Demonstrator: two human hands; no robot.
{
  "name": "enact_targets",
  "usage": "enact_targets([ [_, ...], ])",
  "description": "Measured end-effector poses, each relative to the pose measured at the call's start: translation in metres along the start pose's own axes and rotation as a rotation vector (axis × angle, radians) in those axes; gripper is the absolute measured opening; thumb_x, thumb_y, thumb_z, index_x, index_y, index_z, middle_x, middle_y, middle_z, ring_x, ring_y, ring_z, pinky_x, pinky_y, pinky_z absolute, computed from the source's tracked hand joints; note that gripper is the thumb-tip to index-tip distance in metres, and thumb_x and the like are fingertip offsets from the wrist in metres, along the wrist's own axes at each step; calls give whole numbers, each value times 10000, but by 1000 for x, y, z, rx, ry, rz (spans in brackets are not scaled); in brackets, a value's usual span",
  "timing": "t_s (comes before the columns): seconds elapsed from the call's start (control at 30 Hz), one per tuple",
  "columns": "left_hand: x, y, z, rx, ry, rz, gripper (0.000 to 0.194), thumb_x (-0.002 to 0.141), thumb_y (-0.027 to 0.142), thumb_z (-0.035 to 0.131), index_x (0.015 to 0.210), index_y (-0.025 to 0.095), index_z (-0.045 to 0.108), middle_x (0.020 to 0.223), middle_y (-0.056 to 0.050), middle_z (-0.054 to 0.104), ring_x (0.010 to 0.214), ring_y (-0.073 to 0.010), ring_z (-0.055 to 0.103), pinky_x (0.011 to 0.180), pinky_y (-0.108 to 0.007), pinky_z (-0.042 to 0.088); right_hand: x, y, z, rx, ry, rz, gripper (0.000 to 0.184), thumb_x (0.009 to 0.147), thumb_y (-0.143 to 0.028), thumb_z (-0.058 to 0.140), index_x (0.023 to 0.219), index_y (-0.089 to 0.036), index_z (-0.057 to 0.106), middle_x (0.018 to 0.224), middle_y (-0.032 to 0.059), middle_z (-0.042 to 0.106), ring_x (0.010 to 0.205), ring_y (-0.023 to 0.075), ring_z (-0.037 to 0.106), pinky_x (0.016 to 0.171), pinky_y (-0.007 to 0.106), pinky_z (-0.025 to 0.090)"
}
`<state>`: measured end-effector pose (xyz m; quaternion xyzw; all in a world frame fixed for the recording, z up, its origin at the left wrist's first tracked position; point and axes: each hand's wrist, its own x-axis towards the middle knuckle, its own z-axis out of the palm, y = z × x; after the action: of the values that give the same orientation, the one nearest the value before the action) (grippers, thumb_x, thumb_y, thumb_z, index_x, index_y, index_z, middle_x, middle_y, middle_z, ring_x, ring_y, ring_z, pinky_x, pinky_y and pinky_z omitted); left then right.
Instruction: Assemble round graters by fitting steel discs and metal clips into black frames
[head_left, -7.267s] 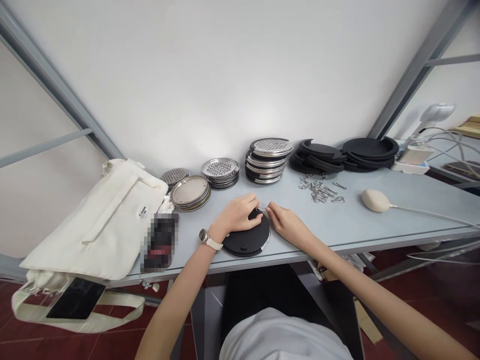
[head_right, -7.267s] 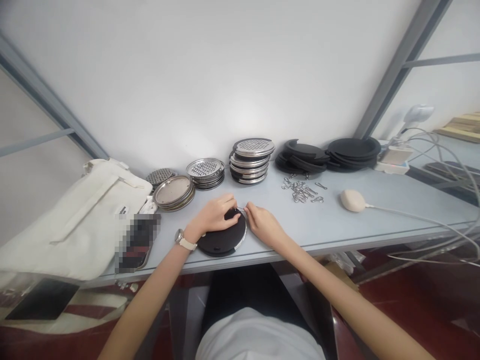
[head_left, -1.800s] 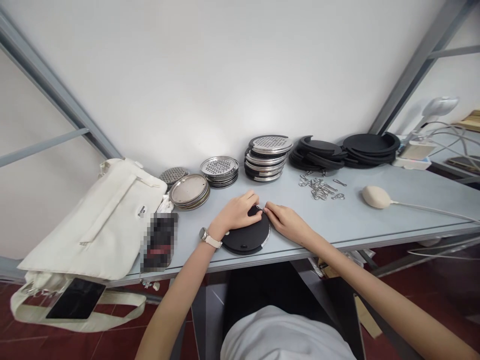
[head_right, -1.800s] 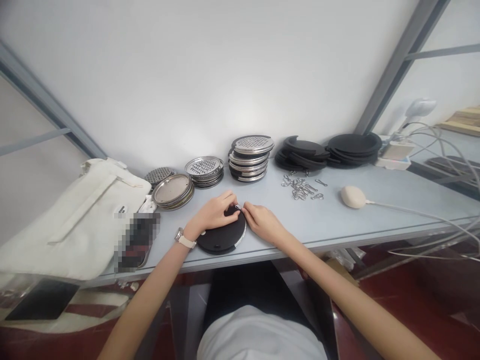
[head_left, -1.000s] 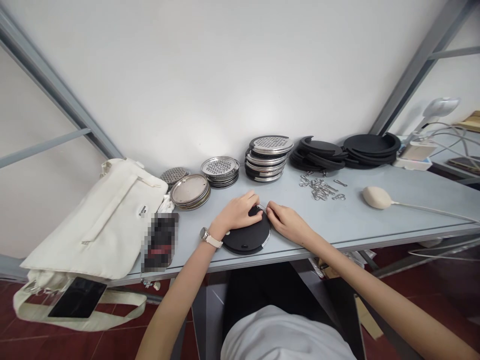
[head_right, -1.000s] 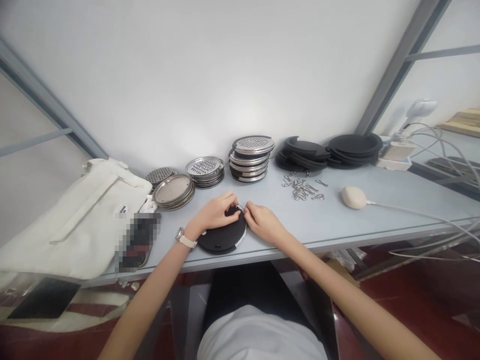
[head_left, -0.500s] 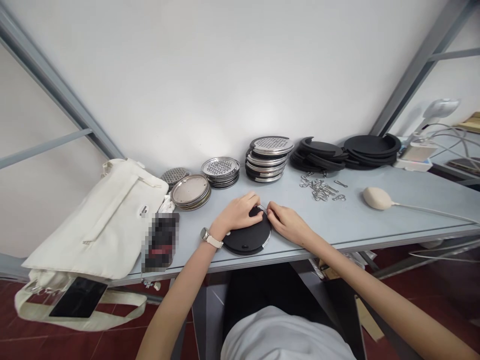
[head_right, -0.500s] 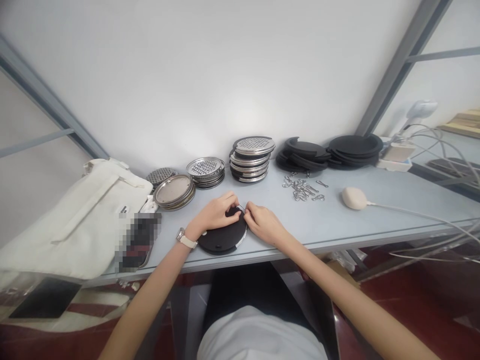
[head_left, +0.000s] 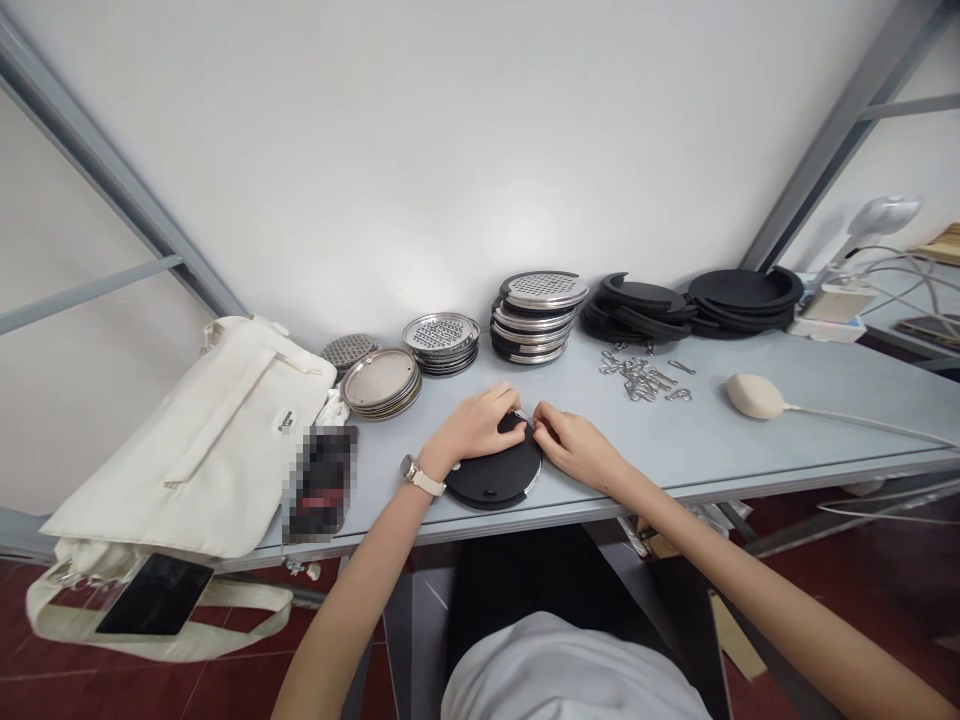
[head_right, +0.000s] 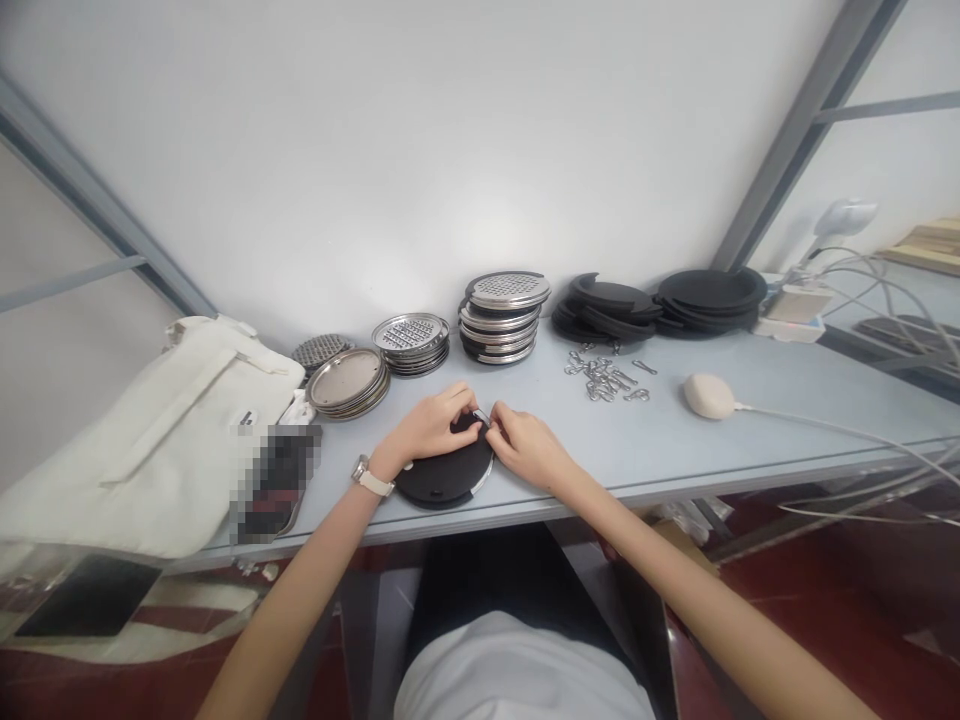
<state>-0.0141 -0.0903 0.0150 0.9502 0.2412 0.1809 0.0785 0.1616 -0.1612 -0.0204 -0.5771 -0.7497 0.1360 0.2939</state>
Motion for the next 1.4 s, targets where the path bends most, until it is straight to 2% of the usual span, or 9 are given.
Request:
enact_targets([
  [0.57,1,-1,1,14,5,10,125,839,297,505,881,191,454,873,-17,501,714,-148,512,634,-264,390,1,-1,1,-13,21,53,145,893,-294,375,772,-223,410,672,-8,563,555,138,491,561,239,307],
  [1.1,0,1,-1,-9,5,8,112,834,277,507,861,187,446,859,-19,492,688,-140,494,621,-259,389,1,-1,2,-77,29,9,172,921,-280,310,795,-228,415,618,-12,523,521,150,461,534,241,285],
  [1.4,1,1,-1,14,-12,20,57,839,237,471,863,186,460,857,-22,506,725,-151,510,656,-264,398,1,0,0,-8,43,35,140,914,-259,312,828,-229,418,623,-15,515,518,151,476,543,242,314],
])
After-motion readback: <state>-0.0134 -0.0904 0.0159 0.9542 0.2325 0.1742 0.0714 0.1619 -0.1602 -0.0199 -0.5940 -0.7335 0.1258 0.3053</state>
